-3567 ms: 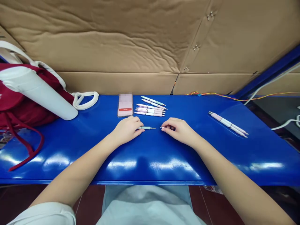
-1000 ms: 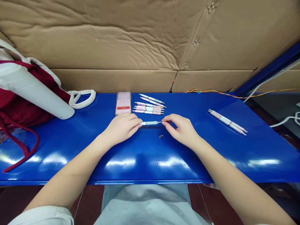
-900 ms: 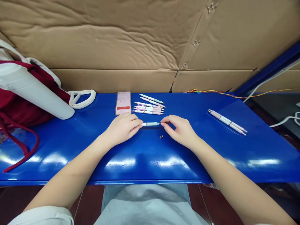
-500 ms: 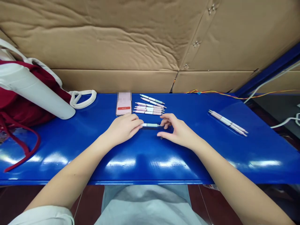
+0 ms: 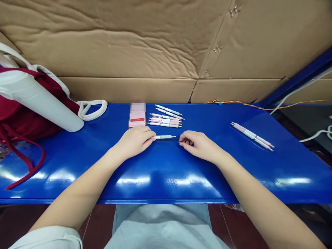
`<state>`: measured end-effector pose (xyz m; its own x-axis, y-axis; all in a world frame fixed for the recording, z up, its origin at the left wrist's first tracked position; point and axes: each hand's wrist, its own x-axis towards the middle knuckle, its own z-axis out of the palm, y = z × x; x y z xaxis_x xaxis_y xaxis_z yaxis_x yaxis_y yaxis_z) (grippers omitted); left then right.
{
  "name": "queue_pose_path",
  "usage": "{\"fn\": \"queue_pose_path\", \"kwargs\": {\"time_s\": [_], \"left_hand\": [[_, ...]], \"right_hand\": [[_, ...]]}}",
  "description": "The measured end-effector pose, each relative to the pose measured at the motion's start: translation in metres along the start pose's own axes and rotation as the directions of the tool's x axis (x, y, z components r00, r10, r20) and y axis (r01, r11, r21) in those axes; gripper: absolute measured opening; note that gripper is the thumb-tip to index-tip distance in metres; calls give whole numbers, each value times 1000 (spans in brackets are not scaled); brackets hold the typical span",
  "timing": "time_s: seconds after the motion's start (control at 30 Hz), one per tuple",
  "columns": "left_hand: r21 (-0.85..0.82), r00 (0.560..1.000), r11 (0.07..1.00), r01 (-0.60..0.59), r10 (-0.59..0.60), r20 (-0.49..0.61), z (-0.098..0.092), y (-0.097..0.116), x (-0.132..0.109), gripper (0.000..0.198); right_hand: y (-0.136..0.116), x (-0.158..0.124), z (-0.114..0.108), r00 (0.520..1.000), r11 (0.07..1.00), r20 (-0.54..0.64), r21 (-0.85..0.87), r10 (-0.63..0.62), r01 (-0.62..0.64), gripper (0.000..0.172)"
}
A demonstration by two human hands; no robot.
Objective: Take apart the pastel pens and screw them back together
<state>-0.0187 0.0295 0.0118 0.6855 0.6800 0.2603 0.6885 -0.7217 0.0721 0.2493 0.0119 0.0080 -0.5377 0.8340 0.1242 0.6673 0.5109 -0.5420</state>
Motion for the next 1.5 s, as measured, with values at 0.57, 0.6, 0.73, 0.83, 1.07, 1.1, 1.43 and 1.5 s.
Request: {"fn": "queue_pose_path", "kwargs": {"time_s": [0.57,0.6,0.73,0.83,1.07,1.1,1.43,1.5], "left_hand": [[-3,999,999,-50,50,13,4,6,0,28],[-1,998,999,-54,54,12,4,7,0,28],[9,998,998,-67,67,6,3,9,0,27],[13,998,998,-68,68,-7,3,9,-1,26],[14,996,997,-78,79,-37,7,10,-1,25],[15,996,996,-82,83,-44,8,11,-1,25],[-21,995,997,-79,78,-63,9,11,-1,26],[-14,994,996,-83,82,-72,9,12,-1,26]], "right_hand": [[-7,5,13,989,999,-142,17,-30,33,7],[-7,4,13,990,999,-140,21,-33,36,7],[-6,3,13,989,998,-141,35,-37,42,8],[-5,3,13,990,999,-136,35,-30,35,9],[-4,5,11,992,999,-122,-14,-40,39,19],[-4,5,11,992,999,-116,-16,-39,38,21],[-2,3,10,998,996,-62,91,17,-11,16],[-2,2,9,998,996,-66,89,-1,7,20]]}}
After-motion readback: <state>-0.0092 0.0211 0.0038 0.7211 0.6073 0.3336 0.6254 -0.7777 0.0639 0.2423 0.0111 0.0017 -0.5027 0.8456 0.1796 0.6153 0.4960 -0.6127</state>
